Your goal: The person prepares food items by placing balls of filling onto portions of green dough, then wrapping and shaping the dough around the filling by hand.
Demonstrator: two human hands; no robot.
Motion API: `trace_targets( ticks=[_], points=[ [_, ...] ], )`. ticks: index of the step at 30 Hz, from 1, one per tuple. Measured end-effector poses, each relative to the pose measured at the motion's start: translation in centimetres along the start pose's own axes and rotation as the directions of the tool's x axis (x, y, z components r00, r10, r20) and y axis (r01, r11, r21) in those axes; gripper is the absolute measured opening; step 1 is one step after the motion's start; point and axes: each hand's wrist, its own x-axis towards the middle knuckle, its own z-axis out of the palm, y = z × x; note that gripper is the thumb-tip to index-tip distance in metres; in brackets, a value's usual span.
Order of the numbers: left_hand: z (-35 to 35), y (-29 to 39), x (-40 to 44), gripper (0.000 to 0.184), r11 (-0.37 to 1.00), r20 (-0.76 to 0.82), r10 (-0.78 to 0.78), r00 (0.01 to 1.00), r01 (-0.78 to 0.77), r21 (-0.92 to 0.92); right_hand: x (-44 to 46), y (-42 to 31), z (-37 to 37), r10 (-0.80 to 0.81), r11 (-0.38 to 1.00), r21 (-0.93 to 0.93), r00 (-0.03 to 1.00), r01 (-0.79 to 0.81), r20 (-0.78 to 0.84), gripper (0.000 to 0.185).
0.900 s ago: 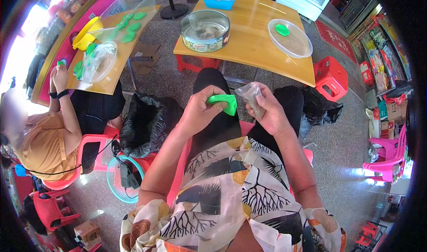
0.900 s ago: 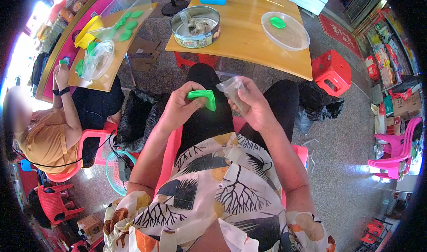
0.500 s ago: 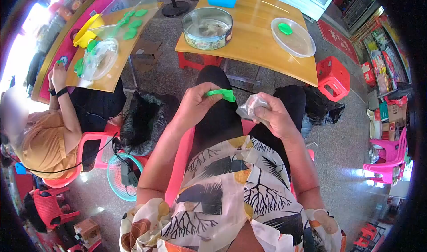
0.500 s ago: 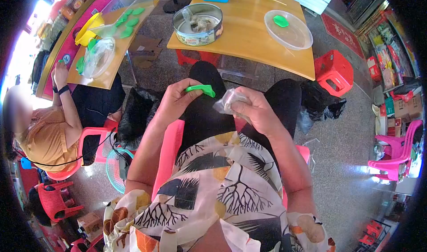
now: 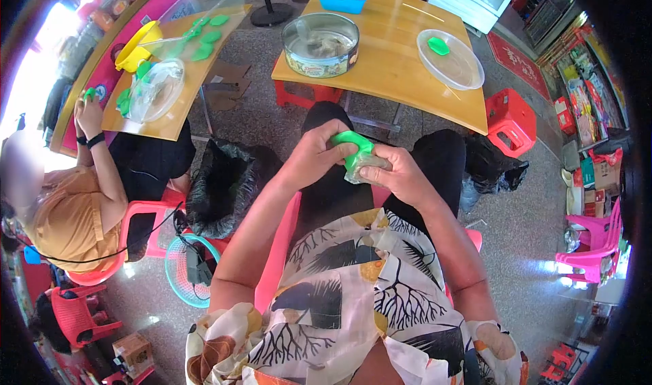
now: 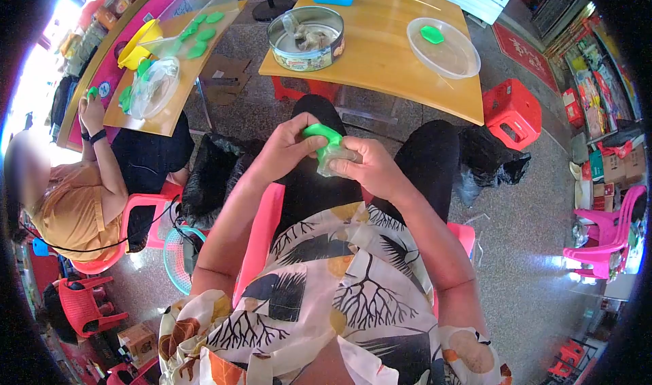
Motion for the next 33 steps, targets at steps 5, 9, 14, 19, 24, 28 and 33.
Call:
trace_targets(
  ticks=[5, 9, 14, 19, 24, 28, 33],
  points=[
    [2.0, 0.8, -1.1, 0.027, 0.91, -0.378, 0.269, 0.886, -0.106, 0.401, 0.3, 1.5, -0.2, -0.083, 0.957, -0.289, 0.974, 0.019, -0.21, 0.02],
    [2.7, -0.5, -2.0, 0.019, 0.952, -0.25, 0.155, 0.956, -0.077, 0.297, 0.4, 1.4, 1.0, -0.244, 0.828, -0.553, 0.947, 0.091, -0.208, 0.022],
    [4.1, -1.8, -1.7, 0.02, 0.983, -0.216, -0.013, 0.976, 0.053, 0.178, 0.1, 3.3, 1.9, -0.297, 0.709, -0.697, 0.942, 0.109, -0.155, 0.026],
    [3.7, -2.0, -1.7, 0.014, 0.988, -0.238, -0.079, 0.968, 0.107, 0.108, -0.4, 2.9, 1.9, -0.334, 0.697, -0.704, 0.931, 0.137, -0.15, 0.028],
    [3.4, -3.8, -1.7, 0.006, 0.929, -0.175, -0.213, 0.961, 0.144, -0.342, -0.4, 2.9, 1.1, -0.356, 0.713, -0.687, 0.916, 0.139, -0.185, 0.024],
    [3.0, -3.5, -2.0, 0.008, 0.708, -0.106, -0.395, 0.912, 0.23, -0.668, -0.5, 2.6, 1.0, -0.396, 0.729, -0.656, 0.903, 0.198, -0.167, 0.024],
    [3.0, -3.8, -1.3, 0.01, 0.871, -0.241, -0.24, 0.94, 0.099, -0.48, -0.8, 2.5, -0.3, -0.29, 0.903, -0.388, 0.928, 0.184, -0.234, 0.021]
  ],
)
